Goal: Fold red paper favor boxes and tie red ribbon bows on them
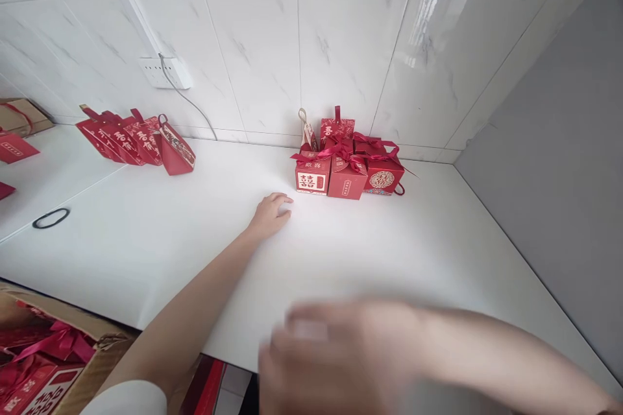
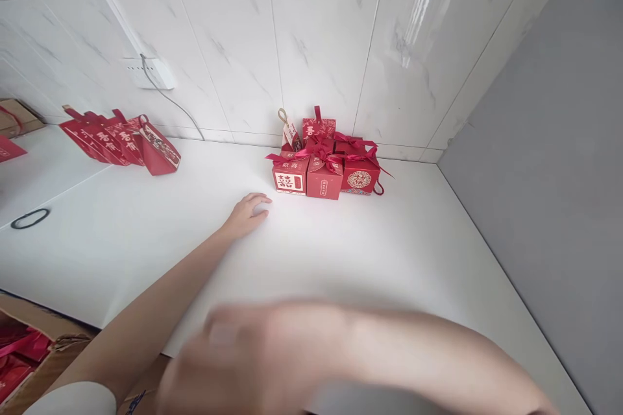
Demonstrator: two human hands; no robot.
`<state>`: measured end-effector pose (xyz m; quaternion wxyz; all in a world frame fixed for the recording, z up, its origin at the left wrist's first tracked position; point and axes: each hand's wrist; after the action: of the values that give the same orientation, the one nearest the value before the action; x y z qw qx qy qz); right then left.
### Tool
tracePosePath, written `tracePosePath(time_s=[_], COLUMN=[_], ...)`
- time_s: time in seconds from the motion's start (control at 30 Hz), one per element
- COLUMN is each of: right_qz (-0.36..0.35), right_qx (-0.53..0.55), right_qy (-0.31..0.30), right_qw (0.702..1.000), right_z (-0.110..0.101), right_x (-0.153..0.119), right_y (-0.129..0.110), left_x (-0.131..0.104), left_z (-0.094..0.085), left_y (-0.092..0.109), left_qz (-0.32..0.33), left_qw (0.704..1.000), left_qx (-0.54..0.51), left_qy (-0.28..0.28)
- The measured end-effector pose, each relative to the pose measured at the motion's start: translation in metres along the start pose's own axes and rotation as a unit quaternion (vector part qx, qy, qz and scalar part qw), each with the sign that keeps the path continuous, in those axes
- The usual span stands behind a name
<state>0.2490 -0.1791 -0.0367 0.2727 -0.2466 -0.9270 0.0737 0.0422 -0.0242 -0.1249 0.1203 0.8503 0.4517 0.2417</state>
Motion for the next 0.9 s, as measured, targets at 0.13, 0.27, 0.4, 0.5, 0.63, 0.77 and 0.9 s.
tracePosePath(time_s=[0.13, 0.27, 0.4, 0.5, 0.63, 0.77, 0.9], right_qz=[0.024, 0.165, 0.126, 0.135, 0.181, 0.322, 0.383], right_qx=[-0.117, -0.102, -0.05, -0.042, -0.085, -0.132, -0.038], right_qy=[0.053, 0.081, 0.03, 0.031, 0.119, 0.275, 0.349], right_qw=[0.991, 0.978, 0.99, 0.989, 0.973, 0.896, 0.855], right_z=[0.011, 0.046, 0.069, 0.07, 0.054, 0.033, 0.032], right_x=[0.014, -0.001, -0.013, -0.01, -0.007, -0.015, -0.025], right_y=[0.071, 0.124, 0.128, 0.126, 0.137, 0.161, 0.174], left_x=[0.0, -0.002, -0.003, -0.004, -0.007, -0.01, -0.012], left_z=[0.002, 0.003, 0.002, 0.001, -0.003, -0.013, -0.028], left_y=[-0.004, -0.008, -0.007, -0.003, -0.001, 0.002, 0.005], left_qz=[0.019, 0.038, 0.036, 0.025, 0.018, -0.002, -0.034], left_qw=[1.0, 0.999, 0.999, 0.999, 1.0, 0.999, 0.998], left_qx=[0.015, 0.022, 0.022, 0.017, 0.0, -0.035, -0.036], left_qy=[0.003, -0.005, -0.016, -0.022, -0.015, -0.004, 0.032])
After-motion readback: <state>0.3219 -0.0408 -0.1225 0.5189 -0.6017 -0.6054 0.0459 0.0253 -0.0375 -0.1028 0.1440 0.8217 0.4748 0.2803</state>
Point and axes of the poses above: each hand's wrist, its own x-axis towards the middle knuckle, its own z-axis out of the palm, y = z × x, and after that the axes turned 13 degrees about z, right-handed
